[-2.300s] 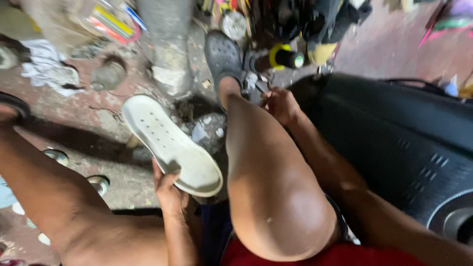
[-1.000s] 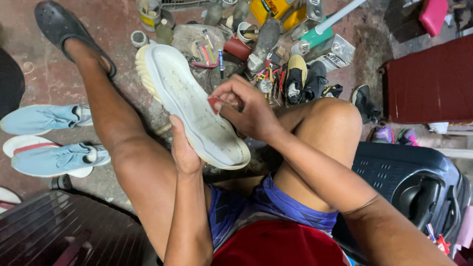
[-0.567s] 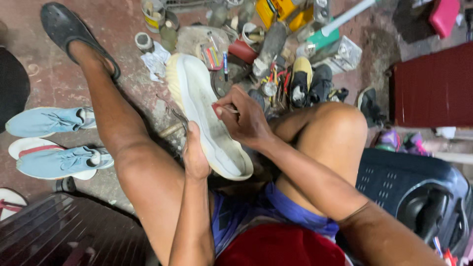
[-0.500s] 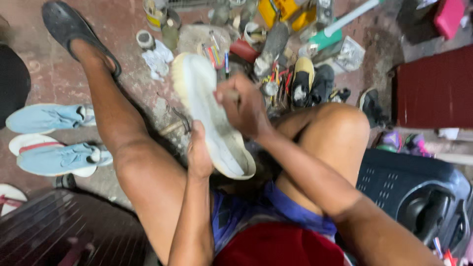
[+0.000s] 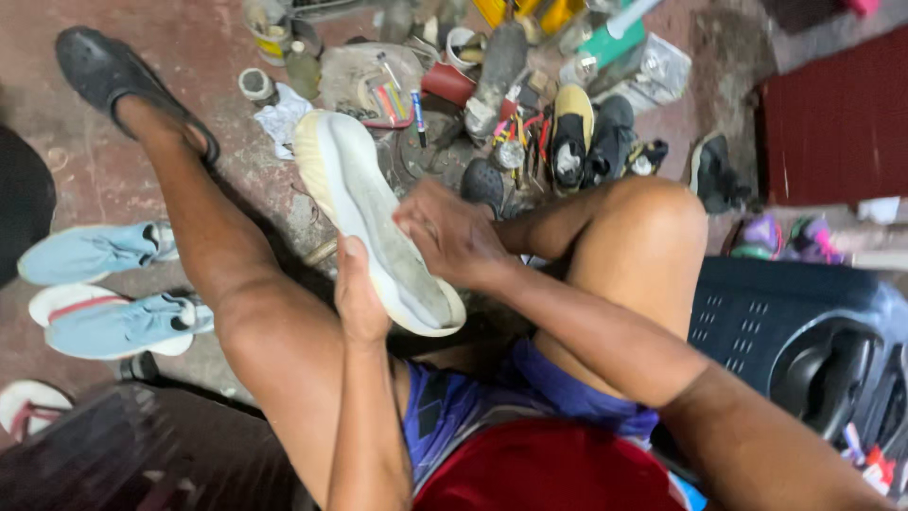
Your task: The person cleans a white shoe sole by scraping it with a metal tool and wiping it with a cloth. The person repeatedly scrapes the sole surface and wipes away debris, then sets the sole down.
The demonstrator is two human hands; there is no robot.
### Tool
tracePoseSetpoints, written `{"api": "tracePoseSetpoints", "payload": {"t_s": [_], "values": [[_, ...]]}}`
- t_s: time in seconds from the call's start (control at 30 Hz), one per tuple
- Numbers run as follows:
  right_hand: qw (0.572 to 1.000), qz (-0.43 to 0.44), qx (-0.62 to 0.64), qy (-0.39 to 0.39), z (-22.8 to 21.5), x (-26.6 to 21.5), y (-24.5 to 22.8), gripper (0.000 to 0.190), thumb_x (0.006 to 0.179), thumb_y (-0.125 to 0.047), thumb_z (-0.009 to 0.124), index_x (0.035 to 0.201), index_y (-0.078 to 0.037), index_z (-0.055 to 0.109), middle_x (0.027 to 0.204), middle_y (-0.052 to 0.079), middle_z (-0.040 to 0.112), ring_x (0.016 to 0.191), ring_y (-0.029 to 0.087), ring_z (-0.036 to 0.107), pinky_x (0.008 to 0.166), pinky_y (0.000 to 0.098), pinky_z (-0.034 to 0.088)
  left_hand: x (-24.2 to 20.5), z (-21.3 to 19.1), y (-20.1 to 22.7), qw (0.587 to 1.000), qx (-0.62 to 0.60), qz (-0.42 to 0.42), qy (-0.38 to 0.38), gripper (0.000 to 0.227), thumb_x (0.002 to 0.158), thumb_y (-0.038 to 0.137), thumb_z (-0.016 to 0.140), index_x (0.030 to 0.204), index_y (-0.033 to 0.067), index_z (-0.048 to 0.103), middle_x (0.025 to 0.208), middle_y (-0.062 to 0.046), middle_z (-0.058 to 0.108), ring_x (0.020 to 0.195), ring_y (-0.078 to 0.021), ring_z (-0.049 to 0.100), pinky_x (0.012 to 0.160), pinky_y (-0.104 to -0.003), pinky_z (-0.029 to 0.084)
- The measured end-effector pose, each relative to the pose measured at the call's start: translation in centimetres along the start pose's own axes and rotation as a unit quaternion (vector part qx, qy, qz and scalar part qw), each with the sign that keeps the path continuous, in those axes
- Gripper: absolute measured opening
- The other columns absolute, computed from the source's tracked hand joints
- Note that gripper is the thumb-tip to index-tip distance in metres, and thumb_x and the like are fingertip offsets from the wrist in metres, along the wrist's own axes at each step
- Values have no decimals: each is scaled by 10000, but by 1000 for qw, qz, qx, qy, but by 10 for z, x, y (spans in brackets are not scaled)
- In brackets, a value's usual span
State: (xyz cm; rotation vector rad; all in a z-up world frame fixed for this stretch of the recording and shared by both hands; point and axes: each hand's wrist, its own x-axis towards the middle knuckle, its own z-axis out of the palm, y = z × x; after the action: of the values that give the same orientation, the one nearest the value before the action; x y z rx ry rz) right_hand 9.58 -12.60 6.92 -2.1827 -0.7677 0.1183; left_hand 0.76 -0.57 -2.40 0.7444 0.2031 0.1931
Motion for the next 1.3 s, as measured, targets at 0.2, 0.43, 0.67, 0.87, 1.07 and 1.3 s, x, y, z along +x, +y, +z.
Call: {"api": "tracePoseSetpoints", "payload": {"t_s": [0.2,0.43,0.67,0.87,1.07,1.3], "values": [[982,81,169,20,9,-25,40,132,1047,-83,639,1162,-55,581,942,77,697,863,182,703,781,337,582,-8,-1,15,993,-98,-60,-18,703,1125,501,370,1514,-82,427,1399,-243,579,1250,-326,601,1090,-425,480],[1000,-8,-30,1,17,-7,20,147,1073,-175,610,1189,-89,633,1024,78,734,924,222,746,790,325,576,-10,3,19,1000,-19,5,-5,690,1134,473,418,1553,-74,390,1470,-161,552,1354,-270,544,1197,-392,424],[993,65,93,33,22,-5,21,156,1051,-219,641,1137,-92,669,972,42,726,835,164,747,756,284,632,-7,-10,12,989,-138,-56,-19,699,1107,506,389,1523,-54,429,1412,-159,597,1280,-280,580,1128,-399,461],[997,27,68,-11,14,5,1,127,1023,-182,686,1089,-73,684,940,35,752,873,97,731,797,298,592,6,-2,20,989,-141,-35,-30,693,1158,503,402,1523,-83,462,1294,-216,637,1166,-313,623,1054,-423,498],[973,-19,206,99,5,30,33,121,1162,-149,595,1236,-57,569,995,42,692,930,62,668,850,266,555,-5,-1,18,983,-116,-135,-47,719,1088,519,397,1475,-83,466,1281,-250,648,1095,-341,663,975,-465,548],[999,3,49,0,14,-7,38,141,1058,-121,622,1190,-75,609,1001,54,706,912,118,715,795,272,581,-8,-5,17,995,-59,-65,-48,719,1135,521,420,1521,-85,423,1342,-228,588,1177,-304,609,1026,-426,504]]}}
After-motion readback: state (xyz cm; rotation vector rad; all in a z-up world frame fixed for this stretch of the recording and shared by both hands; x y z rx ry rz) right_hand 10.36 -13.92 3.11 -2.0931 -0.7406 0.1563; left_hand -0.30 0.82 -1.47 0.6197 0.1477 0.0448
